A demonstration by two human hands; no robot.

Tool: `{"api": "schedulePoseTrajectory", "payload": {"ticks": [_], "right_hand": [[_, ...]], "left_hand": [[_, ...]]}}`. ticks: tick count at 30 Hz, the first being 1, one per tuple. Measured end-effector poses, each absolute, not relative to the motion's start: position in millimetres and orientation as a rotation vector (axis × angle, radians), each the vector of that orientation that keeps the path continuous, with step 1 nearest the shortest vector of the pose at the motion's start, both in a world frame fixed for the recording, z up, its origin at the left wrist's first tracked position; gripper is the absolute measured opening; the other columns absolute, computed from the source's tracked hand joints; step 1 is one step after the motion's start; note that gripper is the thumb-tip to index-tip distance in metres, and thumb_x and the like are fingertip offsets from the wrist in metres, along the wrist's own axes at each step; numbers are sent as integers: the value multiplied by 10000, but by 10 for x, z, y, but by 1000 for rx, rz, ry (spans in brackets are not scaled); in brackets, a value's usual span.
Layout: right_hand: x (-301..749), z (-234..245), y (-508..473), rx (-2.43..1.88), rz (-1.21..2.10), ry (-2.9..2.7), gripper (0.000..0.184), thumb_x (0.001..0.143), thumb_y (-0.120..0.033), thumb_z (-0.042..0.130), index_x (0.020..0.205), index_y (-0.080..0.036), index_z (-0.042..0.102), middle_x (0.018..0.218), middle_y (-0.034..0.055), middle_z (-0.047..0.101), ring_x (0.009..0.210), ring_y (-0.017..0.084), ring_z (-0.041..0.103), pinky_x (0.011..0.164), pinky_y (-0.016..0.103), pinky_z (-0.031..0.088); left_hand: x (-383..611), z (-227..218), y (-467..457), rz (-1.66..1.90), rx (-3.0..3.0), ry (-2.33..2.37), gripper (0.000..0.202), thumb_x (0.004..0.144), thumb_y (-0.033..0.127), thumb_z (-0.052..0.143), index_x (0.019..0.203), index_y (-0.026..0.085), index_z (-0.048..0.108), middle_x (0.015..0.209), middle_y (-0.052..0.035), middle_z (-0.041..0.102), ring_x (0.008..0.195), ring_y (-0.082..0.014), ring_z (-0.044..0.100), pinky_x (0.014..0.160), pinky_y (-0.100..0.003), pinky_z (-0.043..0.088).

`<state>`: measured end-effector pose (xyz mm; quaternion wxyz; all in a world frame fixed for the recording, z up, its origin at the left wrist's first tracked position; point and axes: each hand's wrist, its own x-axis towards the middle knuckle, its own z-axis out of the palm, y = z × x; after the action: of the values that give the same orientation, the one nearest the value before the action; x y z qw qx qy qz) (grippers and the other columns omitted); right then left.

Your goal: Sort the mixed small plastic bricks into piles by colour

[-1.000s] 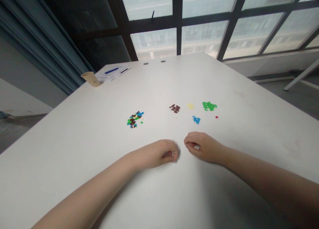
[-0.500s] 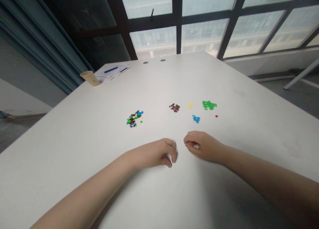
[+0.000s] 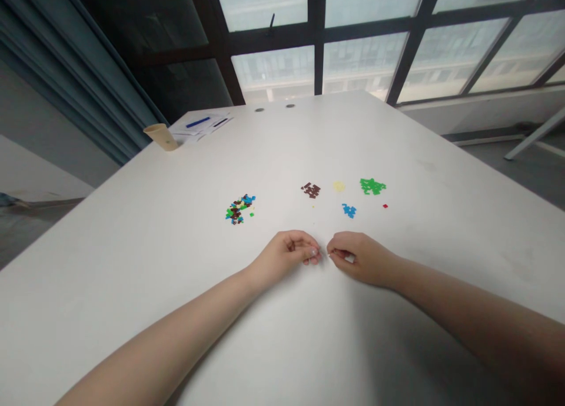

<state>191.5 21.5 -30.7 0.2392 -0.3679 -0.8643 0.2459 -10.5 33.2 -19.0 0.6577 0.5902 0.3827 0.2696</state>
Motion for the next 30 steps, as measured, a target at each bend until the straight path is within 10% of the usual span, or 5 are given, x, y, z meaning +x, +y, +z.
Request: {"api": "schedulePoseTrajectory", "payload": {"ticks": [30], "right_hand": [[1844, -251, 143, -794, 287, -2178, 88, 791, -188, 536, 777, -173, 621, 594, 1, 561, 585, 108, 483, 574, 242, 357]], "left_hand": [[-25, -219, 293, 617, 1213, 836, 113, 647, 198, 666, 693, 127, 591, 627, -7, 619, 600, -91, 542, 588, -206, 383]]}}
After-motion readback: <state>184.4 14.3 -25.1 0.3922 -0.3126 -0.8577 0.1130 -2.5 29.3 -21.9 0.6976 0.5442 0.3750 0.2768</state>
